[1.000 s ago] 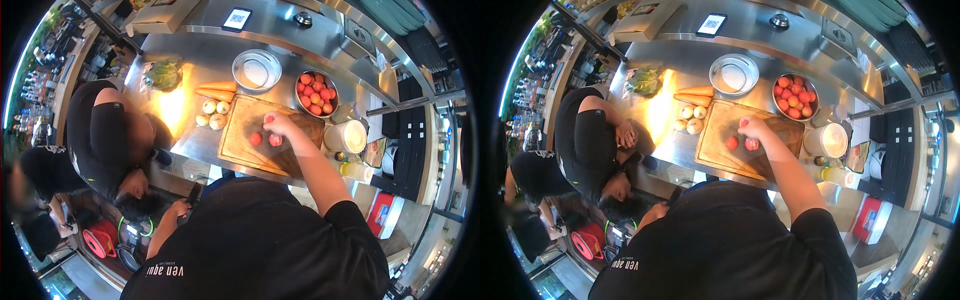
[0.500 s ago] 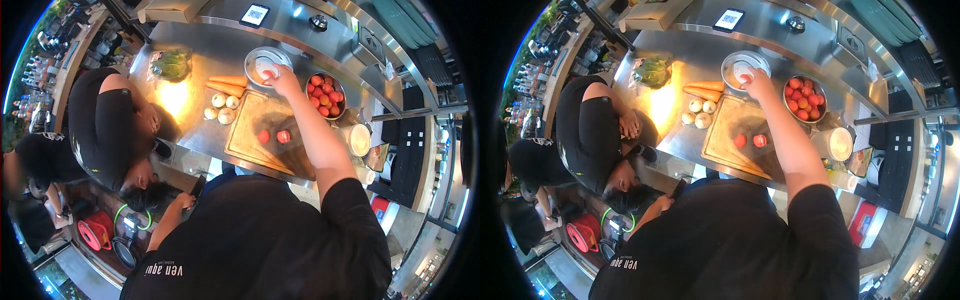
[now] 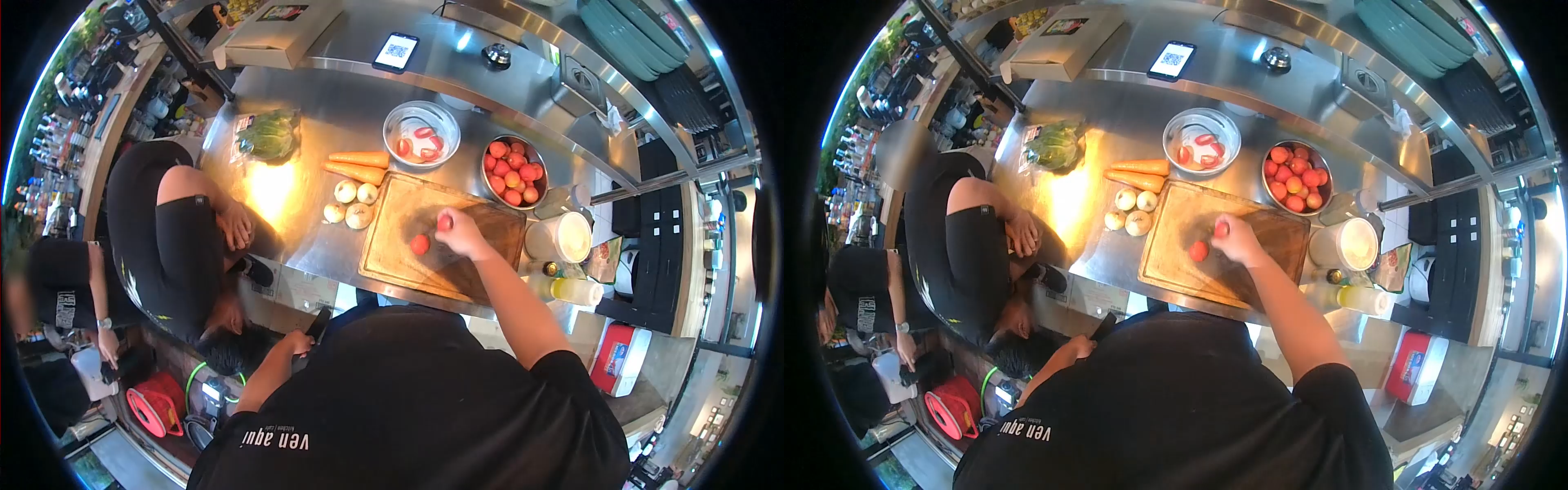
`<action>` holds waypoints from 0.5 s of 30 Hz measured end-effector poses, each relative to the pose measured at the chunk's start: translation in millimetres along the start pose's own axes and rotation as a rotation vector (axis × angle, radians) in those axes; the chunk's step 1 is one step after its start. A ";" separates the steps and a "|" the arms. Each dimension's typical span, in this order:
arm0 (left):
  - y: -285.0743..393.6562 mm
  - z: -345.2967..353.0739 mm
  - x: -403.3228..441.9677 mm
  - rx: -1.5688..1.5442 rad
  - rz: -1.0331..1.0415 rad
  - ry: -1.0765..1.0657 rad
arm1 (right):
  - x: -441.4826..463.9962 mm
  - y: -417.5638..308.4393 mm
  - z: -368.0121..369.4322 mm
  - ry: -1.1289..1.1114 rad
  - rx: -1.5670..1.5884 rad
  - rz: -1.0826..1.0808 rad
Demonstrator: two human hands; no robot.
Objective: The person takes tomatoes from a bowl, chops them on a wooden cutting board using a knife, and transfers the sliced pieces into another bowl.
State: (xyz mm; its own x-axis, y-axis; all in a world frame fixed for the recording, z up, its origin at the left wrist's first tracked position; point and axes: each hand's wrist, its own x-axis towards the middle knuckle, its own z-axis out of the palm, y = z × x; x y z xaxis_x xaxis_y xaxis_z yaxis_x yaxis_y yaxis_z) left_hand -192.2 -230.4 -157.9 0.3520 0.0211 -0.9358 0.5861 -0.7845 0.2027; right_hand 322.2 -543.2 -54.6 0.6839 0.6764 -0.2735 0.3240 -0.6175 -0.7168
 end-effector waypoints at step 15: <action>5.0 0.8 22.8 -0.257 -0.006 0.058 | -2.6 -92.7 1.2 -0.173 -0.336 -0.054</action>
State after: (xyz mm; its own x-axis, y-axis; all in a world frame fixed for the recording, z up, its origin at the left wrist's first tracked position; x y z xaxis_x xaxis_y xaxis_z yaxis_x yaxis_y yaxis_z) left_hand -181.8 -234.3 -178.4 0.3849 0.0661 -0.9206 0.7515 -0.6014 0.2710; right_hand 289.6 -487.2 11.7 0.5493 0.7513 -0.3659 0.5724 -0.6573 -0.4903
